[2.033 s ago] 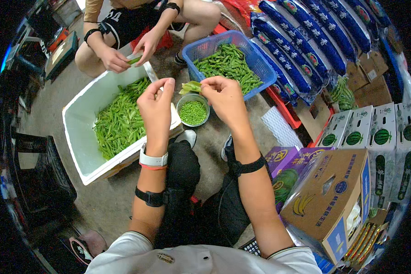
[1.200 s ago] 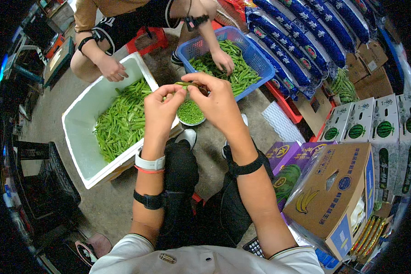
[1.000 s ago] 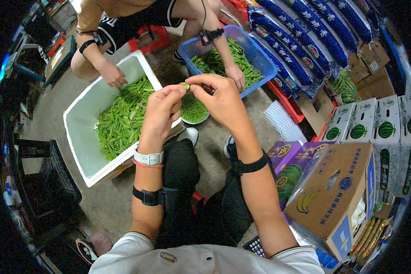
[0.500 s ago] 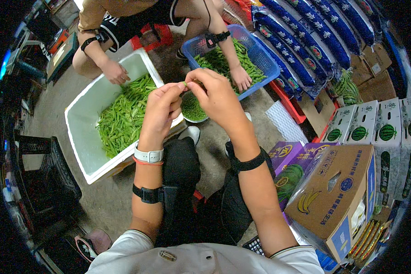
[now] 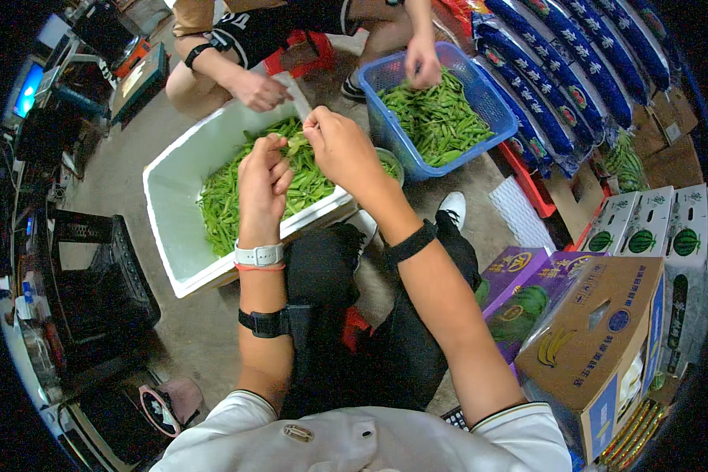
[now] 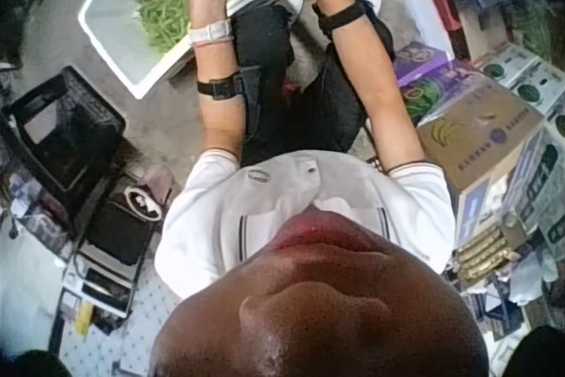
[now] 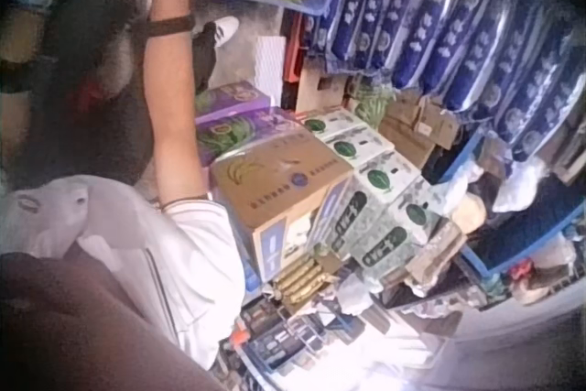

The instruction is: The person picks green pea pods from a basket, removes the peas from the pods, and places the peas into a small bowl while discarding the empty pods into a larger bin.

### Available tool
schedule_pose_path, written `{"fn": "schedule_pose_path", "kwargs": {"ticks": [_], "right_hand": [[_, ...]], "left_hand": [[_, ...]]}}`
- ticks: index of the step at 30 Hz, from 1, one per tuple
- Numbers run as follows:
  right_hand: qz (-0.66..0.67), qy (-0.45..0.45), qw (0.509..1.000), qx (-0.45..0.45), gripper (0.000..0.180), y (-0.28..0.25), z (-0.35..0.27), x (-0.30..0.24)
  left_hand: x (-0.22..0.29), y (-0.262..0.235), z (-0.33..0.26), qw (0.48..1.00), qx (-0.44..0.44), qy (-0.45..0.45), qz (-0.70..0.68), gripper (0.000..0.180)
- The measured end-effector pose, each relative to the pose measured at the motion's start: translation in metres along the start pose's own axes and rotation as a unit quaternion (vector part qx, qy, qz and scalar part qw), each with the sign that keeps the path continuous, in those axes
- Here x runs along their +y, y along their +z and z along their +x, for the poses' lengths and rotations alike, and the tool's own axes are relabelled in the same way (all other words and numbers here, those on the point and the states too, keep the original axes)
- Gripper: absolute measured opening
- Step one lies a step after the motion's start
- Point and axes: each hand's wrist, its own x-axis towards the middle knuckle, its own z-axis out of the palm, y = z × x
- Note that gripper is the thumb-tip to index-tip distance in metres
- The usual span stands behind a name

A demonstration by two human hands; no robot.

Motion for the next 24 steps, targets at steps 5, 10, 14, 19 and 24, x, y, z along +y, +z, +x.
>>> {"fn": "schedule_pose_path", "kwargs": {"ticks": [5, 10, 14, 19, 24], "right_hand": [[-0.055, 0.046, 0.994, -0.086, 0.014, 0.039, 0.007, 0.005], [-0.093, 0.011, 0.979, -0.181, 0.014, 0.075, 0.002, 0.036], [-0.106, 0.049, 0.976, -0.186, 0.016, 0.086, -0.003, 0.048], [-0.117, 0.115, 0.968, -0.192, 0.018, 0.07, 0.0, 0.036], [-0.099, 0.081, 0.976, -0.177, 0.019, 0.059, -0.003, 0.046]], "left_hand": [[0.013, -0.032, -0.007, 0.995, 0.059, 0.072, -0.028, 0.02], [0.002, -0.051, -0.013, 0.997, 0.043, 0.046, -0.046, 0.018], [0.0, -0.064, -0.013, 0.992, 0.0, 0.014, -0.124, 0.02], [-0.001, -0.064, -0.011, 0.979, -0.027, -0.003, -0.204, 0.02], [-0.009, -0.055, -0.009, 0.981, -0.047, -0.039, -0.185, 0.024]]}}
